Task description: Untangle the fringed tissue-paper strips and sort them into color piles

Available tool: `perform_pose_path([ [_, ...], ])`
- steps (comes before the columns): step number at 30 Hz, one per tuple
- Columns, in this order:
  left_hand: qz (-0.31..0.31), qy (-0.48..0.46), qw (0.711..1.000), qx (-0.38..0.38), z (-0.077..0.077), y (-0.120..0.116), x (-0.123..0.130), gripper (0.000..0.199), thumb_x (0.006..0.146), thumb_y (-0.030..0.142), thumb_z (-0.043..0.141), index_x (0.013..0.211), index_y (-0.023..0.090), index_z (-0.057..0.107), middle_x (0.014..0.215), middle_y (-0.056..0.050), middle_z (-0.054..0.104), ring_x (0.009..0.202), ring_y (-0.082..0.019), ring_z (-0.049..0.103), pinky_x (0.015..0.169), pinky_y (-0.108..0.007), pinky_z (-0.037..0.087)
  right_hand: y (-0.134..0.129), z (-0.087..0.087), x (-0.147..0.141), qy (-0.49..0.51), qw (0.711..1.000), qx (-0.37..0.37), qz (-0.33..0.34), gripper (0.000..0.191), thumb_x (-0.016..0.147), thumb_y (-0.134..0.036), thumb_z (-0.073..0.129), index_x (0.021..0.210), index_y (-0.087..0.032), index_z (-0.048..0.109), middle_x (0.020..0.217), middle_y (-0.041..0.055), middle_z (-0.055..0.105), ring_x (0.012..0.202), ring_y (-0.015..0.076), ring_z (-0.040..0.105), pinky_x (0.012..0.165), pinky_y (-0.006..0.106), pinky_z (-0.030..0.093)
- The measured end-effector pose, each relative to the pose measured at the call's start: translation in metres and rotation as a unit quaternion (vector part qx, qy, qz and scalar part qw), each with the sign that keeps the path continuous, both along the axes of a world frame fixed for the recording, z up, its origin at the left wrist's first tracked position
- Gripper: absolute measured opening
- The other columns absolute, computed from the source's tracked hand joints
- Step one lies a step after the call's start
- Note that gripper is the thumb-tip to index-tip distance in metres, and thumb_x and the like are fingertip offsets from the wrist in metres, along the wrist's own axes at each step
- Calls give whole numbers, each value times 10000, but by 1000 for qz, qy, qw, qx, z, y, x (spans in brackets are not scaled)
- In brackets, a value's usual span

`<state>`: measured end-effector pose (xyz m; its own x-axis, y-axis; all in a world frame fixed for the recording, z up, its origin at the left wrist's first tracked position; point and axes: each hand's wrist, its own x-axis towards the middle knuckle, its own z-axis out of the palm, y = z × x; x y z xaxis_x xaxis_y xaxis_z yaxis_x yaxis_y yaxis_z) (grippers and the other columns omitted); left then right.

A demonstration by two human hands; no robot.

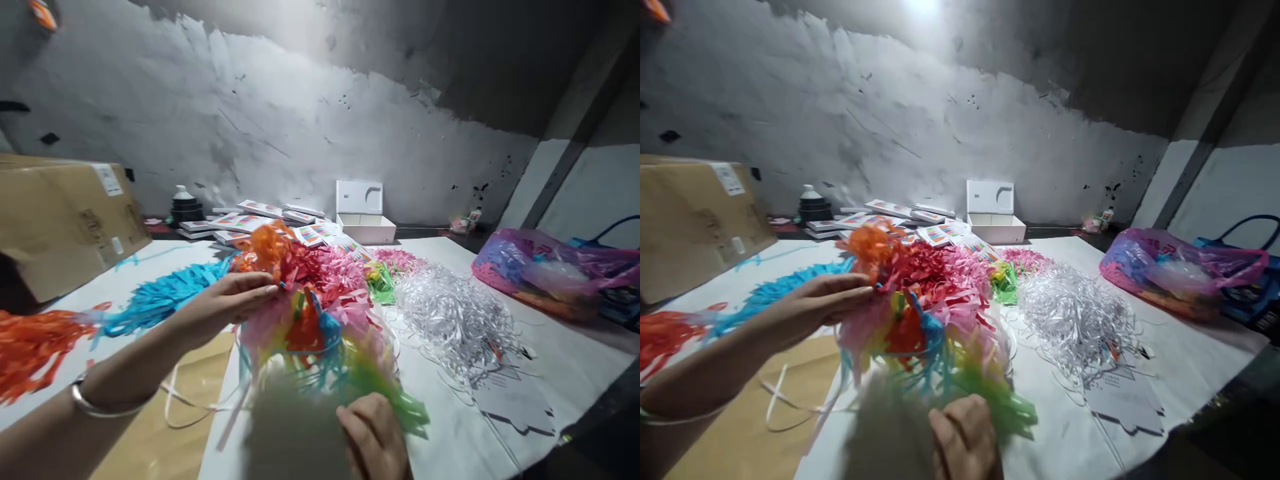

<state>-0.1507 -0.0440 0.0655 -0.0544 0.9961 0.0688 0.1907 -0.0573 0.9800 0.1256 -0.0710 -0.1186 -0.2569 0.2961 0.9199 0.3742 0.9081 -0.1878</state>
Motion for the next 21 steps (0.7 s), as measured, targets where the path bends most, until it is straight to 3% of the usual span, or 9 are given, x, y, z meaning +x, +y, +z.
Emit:
perform_pose_path([
  [2,24,46,997,62,15,-15,-24,368,652,448,843,795,137,706,579,45,485,521,-71,369,435,-144,239,8,3,8,15,999,-38,12,300,949,-115,470,1183,-189,641,885,74,659,797,187,670,730,317,568],
  [5,47,70,991,105,21,-36,-46,298,677,366,813,823,119,729,631,29,560,589,-79,416,477,-138,291,15,9,5,13,993,-120,9,259,959,-106,515,1136,-227,659,960,73,664,906,197,666,802,312,569],
  [9,75,53,993,72,13,-59,-64,250,746,341,755,832,111,707,536,82,425,506,-37,293,464,-135,191,21,21,-11,-49,981,-181,46,215,968,-149,529,1099,-252,664,999,74,680,941,226,666,829,350,558],
  [14,91,9,993,68,0,-81,-80,240,758,340,765,814,122,683,536,81,367,480,-42,271,447,-164,183,28,38,-36,-165,957,-216,103,214,960,-149,523,1052,-250,687,981,56,703,892,222,669,785,347,547],
  [21,148,-29,982,115,-12,-99,-93,275,696,363,769,765,168,587,538,78,363,471,-49,291,459,-186,227,36,47,-68,-168,937,-277,132,215,982,-199,480,1053,-222,681,1042,72,705,985,223,671,866,362,532],
])
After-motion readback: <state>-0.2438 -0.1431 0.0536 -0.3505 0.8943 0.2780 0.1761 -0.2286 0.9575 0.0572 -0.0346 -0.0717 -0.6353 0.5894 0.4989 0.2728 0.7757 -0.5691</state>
